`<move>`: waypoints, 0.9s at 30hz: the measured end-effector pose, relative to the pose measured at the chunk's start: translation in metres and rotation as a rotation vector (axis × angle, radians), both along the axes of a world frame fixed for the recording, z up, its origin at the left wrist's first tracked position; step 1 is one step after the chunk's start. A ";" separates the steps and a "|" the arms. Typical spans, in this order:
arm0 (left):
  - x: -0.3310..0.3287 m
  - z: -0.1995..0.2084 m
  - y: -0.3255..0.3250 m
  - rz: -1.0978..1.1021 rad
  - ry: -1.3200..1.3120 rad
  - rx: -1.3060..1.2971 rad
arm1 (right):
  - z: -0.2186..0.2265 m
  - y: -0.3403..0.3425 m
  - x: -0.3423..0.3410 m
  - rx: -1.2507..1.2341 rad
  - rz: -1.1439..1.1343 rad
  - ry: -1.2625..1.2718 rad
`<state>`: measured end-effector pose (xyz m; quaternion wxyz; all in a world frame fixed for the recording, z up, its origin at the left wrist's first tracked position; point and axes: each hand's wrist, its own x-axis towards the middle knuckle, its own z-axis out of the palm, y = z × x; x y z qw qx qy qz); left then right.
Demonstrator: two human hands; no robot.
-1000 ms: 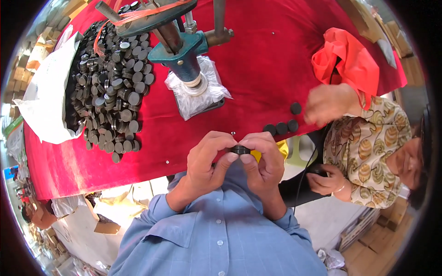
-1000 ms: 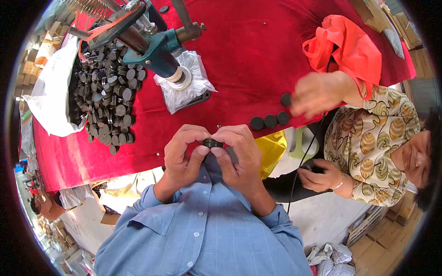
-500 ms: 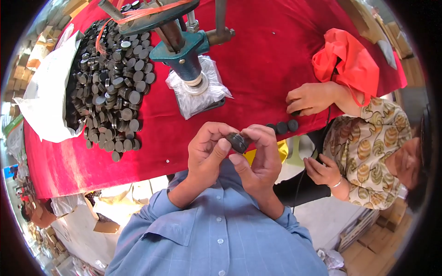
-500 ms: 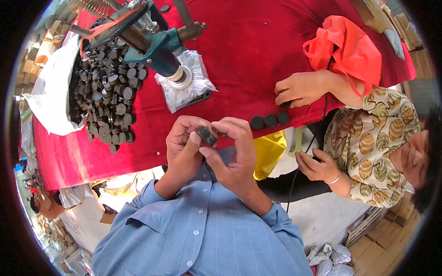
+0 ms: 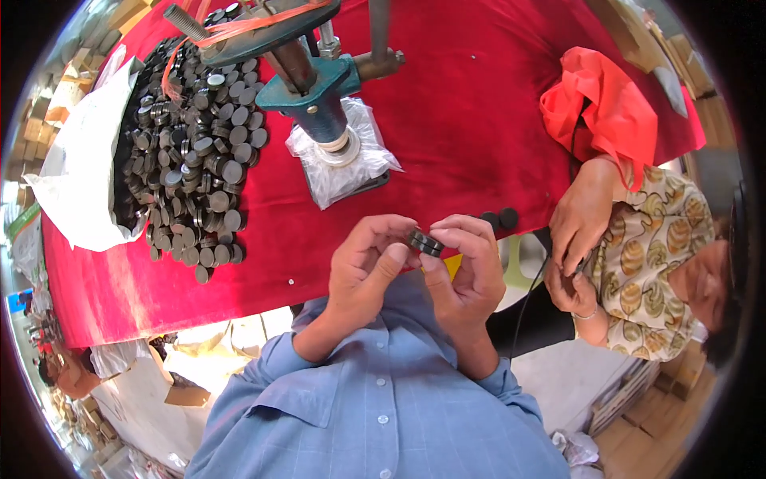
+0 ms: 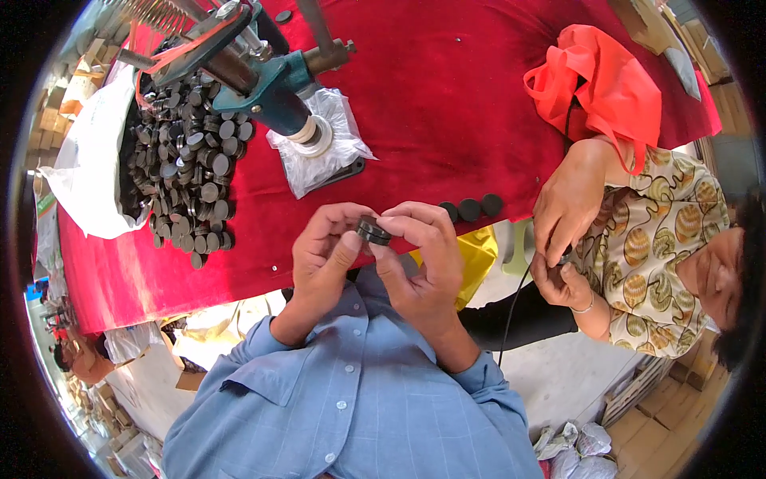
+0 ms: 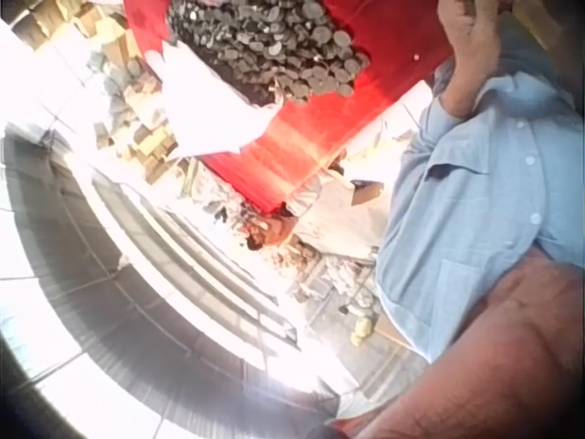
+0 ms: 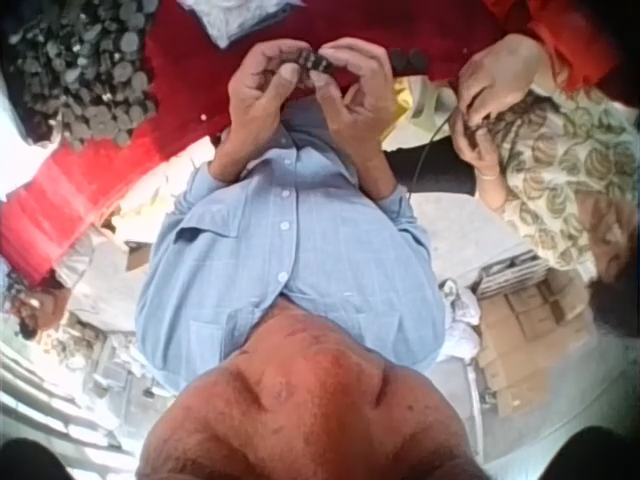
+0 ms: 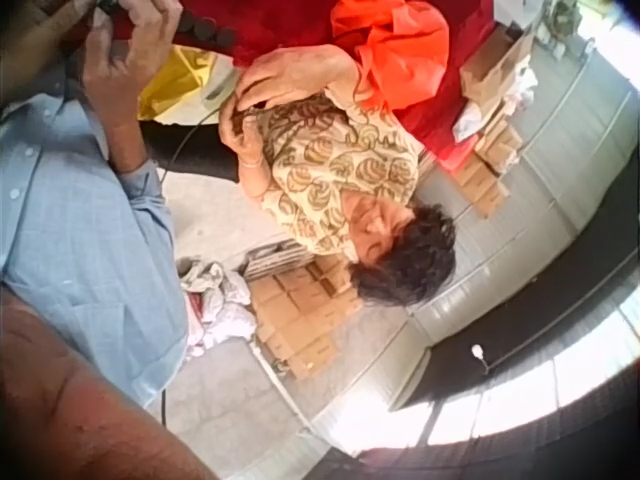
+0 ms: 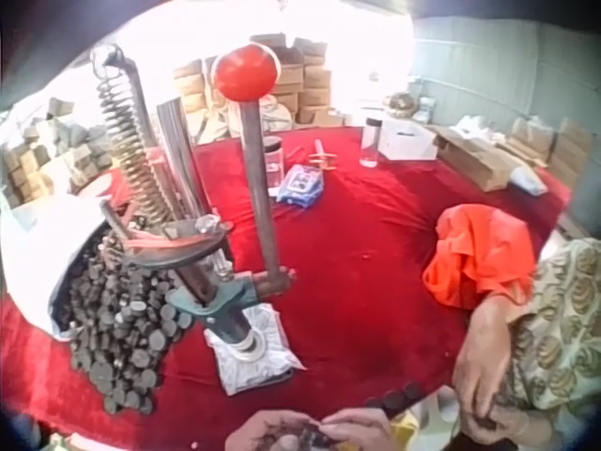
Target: The person assembles small black plastic circular components using a manual hand press.
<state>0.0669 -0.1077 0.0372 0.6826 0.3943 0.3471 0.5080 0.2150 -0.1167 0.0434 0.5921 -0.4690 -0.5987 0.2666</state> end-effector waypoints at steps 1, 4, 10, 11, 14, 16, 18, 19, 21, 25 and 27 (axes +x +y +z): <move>-0.001 0.000 0.001 -0.009 -0.006 0.006 | 0.002 0.000 0.001 -0.012 -0.049 0.055; -0.007 -0.002 0.009 0.003 0.114 0.091 | -0.003 0.008 0.009 -0.030 -0.073 0.094; -0.010 -0.013 0.003 0.027 0.165 0.061 | -0.029 0.059 0.066 -0.208 -0.357 -0.046; -0.010 -0.013 0.003 0.043 0.181 0.038 | -0.033 0.069 0.077 -0.209 -0.392 -0.180; -0.010 -0.015 0.004 0.031 0.180 0.048 | -0.040 0.083 0.079 -0.245 -0.328 -0.119; -0.012 -0.013 0.003 0.076 0.227 0.031 | -0.033 0.083 0.081 -0.226 -0.228 0.482; -0.017 -0.019 0.004 0.119 0.258 0.044 | -0.020 0.080 0.088 -0.193 -0.154 0.886; -0.021 -0.020 0.005 0.143 0.271 0.041 | -0.017 0.081 0.090 -0.124 -0.082 1.124; -0.029 -0.026 0.006 0.162 0.294 0.058 | -0.015 0.076 0.102 -0.029 -0.020 1.346; -0.032 -0.035 0.010 0.155 0.314 0.079 | -0.021 0.063 0.111 0.013 0.194 1.604; -0.033 -0.039 0.012 0.150 0.315 0.089 | -0.020 0.061 0.111 0.021 0.196 1.663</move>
